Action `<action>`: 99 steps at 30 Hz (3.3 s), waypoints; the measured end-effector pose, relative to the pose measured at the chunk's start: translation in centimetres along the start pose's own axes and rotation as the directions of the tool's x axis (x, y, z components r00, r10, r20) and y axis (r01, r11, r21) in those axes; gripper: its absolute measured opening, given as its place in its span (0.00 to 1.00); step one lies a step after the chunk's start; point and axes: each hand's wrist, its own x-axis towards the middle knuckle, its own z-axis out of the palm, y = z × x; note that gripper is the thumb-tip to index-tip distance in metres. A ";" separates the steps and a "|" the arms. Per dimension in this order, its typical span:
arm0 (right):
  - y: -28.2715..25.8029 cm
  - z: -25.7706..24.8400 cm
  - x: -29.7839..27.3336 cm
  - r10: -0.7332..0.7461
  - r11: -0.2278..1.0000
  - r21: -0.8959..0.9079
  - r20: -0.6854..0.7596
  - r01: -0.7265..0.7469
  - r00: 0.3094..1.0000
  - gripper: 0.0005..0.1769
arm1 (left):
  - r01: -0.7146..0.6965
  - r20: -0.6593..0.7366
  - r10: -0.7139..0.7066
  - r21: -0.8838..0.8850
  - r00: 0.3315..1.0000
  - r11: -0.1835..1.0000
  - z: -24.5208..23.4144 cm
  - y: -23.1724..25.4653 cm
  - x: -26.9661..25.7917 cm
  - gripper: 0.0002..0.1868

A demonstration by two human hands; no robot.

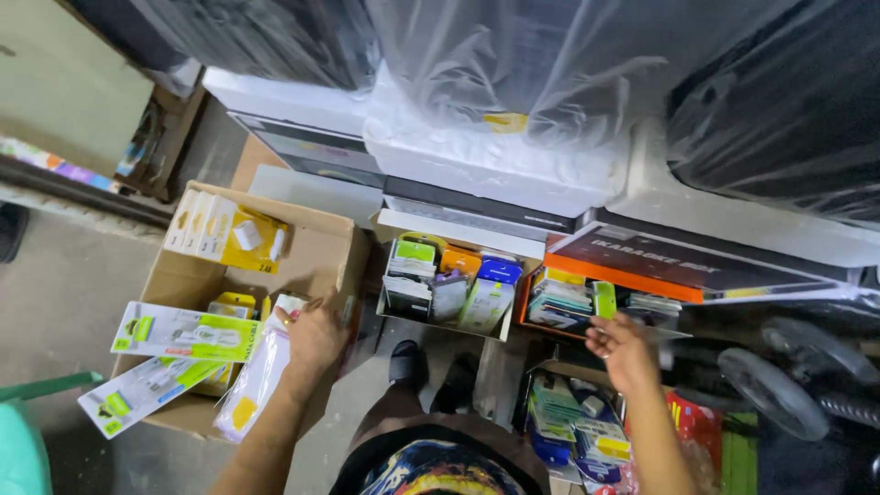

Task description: Organize various electronic accessories and retail items into boxes and shelves.

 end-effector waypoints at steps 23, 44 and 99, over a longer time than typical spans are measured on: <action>-8.4 -4.4 4.5 -0.102 0.989 -0.120 -0.107 0.089 0.989 0.22 | 0.044 -0.028 -0.043 0.013 0.999 0.999 1.6 -0.6 -0.2 0.35; -5.9 -4.3 5.7 0.095 0.968 0.239 -0.053 -0.080 0.994 0.13 | 0.037 -0.007 -0.037 -0.034 0.999 0.999 1.2 -0.7 -0.2 0.34; -7.0 -4.6 1.5 -0.360 -0.221 -0.975 0.071 -0.011 0.930 0.59 | 0.078 -0.040 -0.081 -0.079 0.996 0.994 -2.5 6.3 1.9 0.43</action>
